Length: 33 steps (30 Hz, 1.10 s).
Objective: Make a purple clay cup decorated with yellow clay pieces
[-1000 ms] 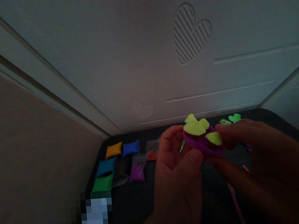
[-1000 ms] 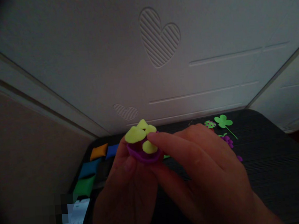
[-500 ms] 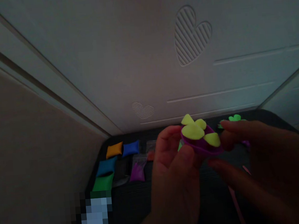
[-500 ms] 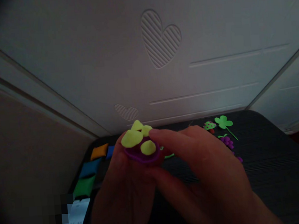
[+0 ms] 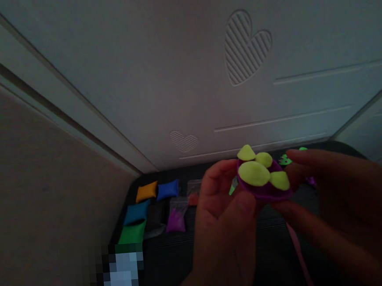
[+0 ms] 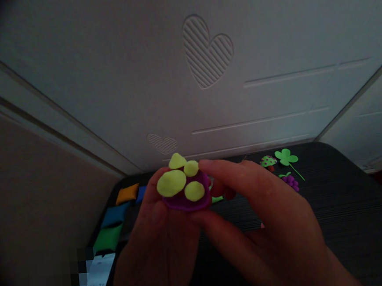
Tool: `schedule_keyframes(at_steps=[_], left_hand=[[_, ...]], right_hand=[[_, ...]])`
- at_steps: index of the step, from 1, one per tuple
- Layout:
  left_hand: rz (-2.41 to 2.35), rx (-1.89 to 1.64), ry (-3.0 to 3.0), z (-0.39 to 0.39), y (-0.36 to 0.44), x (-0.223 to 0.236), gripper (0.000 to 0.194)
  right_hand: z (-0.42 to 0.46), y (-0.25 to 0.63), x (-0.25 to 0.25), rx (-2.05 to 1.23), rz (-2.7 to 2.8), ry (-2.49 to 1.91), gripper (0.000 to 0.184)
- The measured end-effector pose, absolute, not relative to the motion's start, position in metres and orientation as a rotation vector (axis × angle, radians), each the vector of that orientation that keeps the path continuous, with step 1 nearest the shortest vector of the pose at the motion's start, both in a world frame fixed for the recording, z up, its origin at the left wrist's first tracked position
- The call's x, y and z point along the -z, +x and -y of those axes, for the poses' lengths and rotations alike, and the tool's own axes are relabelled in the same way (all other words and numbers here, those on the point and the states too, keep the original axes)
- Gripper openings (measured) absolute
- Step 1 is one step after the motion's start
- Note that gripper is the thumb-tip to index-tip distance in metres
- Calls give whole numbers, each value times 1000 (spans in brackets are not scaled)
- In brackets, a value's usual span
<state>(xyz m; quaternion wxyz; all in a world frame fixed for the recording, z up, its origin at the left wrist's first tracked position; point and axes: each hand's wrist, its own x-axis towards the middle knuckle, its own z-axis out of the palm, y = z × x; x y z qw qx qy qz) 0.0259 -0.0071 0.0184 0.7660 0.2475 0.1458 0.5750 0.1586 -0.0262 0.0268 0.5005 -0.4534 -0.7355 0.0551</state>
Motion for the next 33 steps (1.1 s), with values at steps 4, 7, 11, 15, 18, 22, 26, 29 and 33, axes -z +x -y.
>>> schedule_keyframes(at_steps=[4, 7, 11, 15, 18, 22, 26, 29, 33], left_hand=[[-320, -1241, 537, 8, 27, -17, 27], [-319, -1236, 538, 9, 26, -19, 29], [-285, -1255, 537, 9, 22, -22, 26], [-223, -1206, 574, 6, 19, -24, 26], [-233, -1199, 607, 5, 20, -23, 27], [-266, -1165, 666, 7, 21, -20, 28], [-220, -1130, 705, 8, 20, -18, 30], [-190, -1104, 721, 6, 19, -16, 31], [-166, -1087, 718, 5, 19, -16, 29]], right_hand=[[26, 158, -26, -186, 1759, -1049, 59], [25, 158, -27, -203, 1764, -1048, 66], [27, 161, -28, -250, 1753, -1054, 66], [30, 167, -30, -248, 1706, -1104, 52], [32, 169, -34, -248, 1702, -1135, 40], [30, 167, -36, -250, 1711, -1148, 37], [29, 166, -38, -222, 1707, -1170, 36], [29, 167, -39, -204, 1720, -1180, 34], [30, 169, -39, -197, 1696, -1199, 31]])
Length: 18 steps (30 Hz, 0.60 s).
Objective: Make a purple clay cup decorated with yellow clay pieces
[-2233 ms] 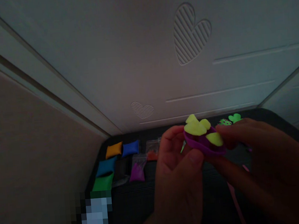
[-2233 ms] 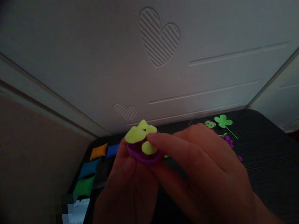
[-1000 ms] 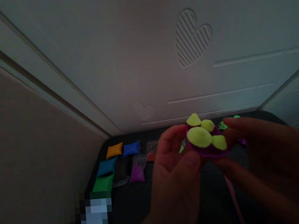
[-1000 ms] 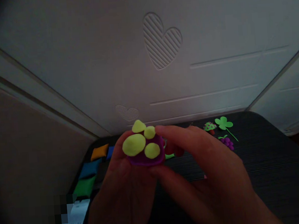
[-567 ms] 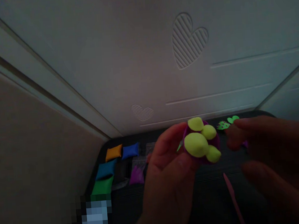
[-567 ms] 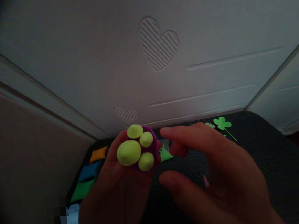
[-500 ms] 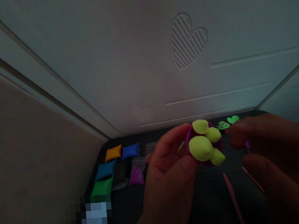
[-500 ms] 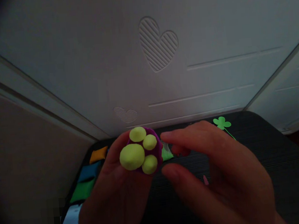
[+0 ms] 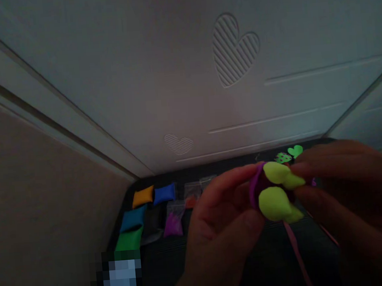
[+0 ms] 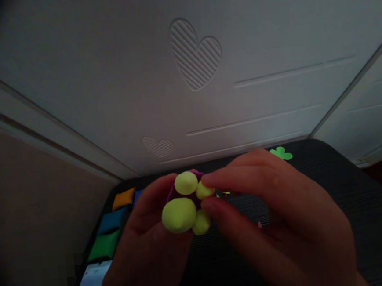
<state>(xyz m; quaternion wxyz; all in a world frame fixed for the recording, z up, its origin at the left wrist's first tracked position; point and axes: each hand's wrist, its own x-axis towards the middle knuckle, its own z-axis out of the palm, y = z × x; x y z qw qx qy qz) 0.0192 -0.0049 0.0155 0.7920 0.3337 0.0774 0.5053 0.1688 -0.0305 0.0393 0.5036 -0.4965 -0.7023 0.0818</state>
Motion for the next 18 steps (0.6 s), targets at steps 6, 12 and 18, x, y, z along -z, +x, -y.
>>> schedule_keyframes(at_steps=[6, 12, 18], left_hand=[[-190, -1098, 718, 6, 19, -15, 28], [-192, -1101, 705, 6, 19, -15, 30], [-251, -1103, 683, 7, 21, -17, 26]], right_hand=[[32, 169, -38, -231, 1653, -1220, 25], [31, 167, -38, -233, 1622, -1237, 26], [30, 167, -39, -267, 1637, -1250, 30]])
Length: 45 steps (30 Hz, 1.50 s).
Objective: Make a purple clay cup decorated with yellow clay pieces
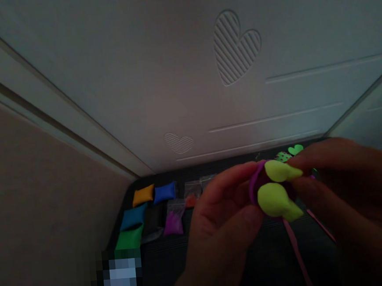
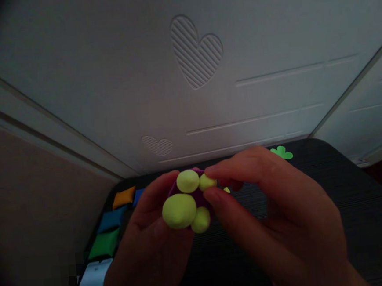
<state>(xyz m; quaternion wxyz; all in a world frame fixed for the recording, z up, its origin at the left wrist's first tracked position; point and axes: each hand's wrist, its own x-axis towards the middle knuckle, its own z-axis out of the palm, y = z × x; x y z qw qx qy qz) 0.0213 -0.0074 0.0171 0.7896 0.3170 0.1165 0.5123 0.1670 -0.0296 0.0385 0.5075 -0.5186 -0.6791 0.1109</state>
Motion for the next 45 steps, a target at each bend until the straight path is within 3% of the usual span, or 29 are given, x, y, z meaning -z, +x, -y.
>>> schedule_keyframes(at_steps=[6, 12, 17, 22, 31, 37, 45], left_hand=[[-237, -1087, 561, -1, 20, -19, 23], [-264, -1087, 415, -14, 13, -16, 25], [-351, -1098, 338, -19, 11, -18, 22], [-381, -1100, 340, -20, 9, -20, 22], [-390, -1188, 429, -20, 6, -18, 21], [-334, -1203, 621, -14, 9, -17, 33], [-447, -1298, 763, -11, 16, -18, 26]], right_hand=[[30, 168, -37, -264, 1545, -1274, 33], [-3, 188, -22, -251, 1679, -1435, 16], [-47, 206, 17, -613, 2170, -1751, 28], [-69, 213, 53, -841, 2279, -1881, 33], [-79, 210, 81, -1208, 2316, -1850, 27], [-80, 207, 84, -1298, 2290, -1838, 23], [-73, 212, 60, -1167, 2254, -1687, 26]])
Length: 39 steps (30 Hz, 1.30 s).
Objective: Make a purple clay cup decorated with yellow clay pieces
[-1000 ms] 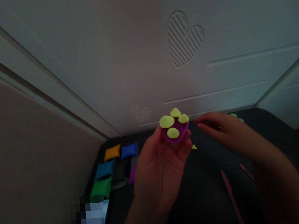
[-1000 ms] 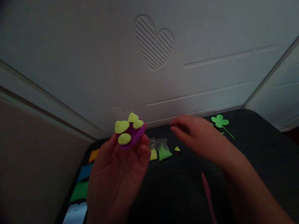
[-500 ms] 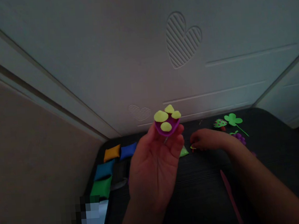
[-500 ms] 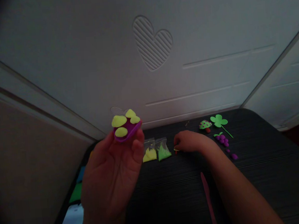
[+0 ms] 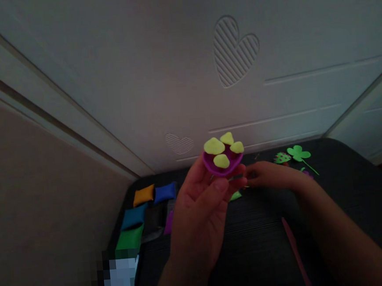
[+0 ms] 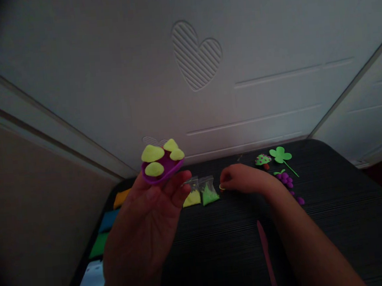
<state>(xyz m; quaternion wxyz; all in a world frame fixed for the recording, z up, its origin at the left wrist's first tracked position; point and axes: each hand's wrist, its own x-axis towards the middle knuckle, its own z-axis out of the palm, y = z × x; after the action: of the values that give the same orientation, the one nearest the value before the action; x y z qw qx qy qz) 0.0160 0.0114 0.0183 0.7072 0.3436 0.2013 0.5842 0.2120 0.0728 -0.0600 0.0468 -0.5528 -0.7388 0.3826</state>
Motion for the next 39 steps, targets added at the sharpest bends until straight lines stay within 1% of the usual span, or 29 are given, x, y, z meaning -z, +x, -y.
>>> schedule_keyframes(at_steps=[3, 5, 12, 14, 20, 25, 31, 39], left_hand=[[-464, -1329, 795, -13, 17, -17, 29], [-483, -1352, 807, -14, 17, -15, 29], [-344, -1325, 747, -6, 19, -16, 21], [-343, -1356, 727, -3, 20, -18, 20], [-308, -1302, 815, 0, 17, -19, 27], [-289, -1324, 852, -2, 15, -15, 26], [-137, -1249, 795, -4, 15, -14, 27], [-153, -1222, 752, -3, 16, -11, 28]], right_hand=[[-66, 216, 43, -1123, 2189, -1613, 30], [-58, 217, 29, -1139, 2049, -1508, 31], [-20, 202, -11, -998, 1644, -1173, 18], [-13, 197, -16, -996, 1585, -1104, 17], [-5, 186, -19, -1037, 1506, -1003, 20], [-3, 183, -17, -1016, 1449, -973, 19], [-1, 181, -17, -1013, 1464, -963, 20], [-1, 180, -17, -1026, 1488, -949, 21]])
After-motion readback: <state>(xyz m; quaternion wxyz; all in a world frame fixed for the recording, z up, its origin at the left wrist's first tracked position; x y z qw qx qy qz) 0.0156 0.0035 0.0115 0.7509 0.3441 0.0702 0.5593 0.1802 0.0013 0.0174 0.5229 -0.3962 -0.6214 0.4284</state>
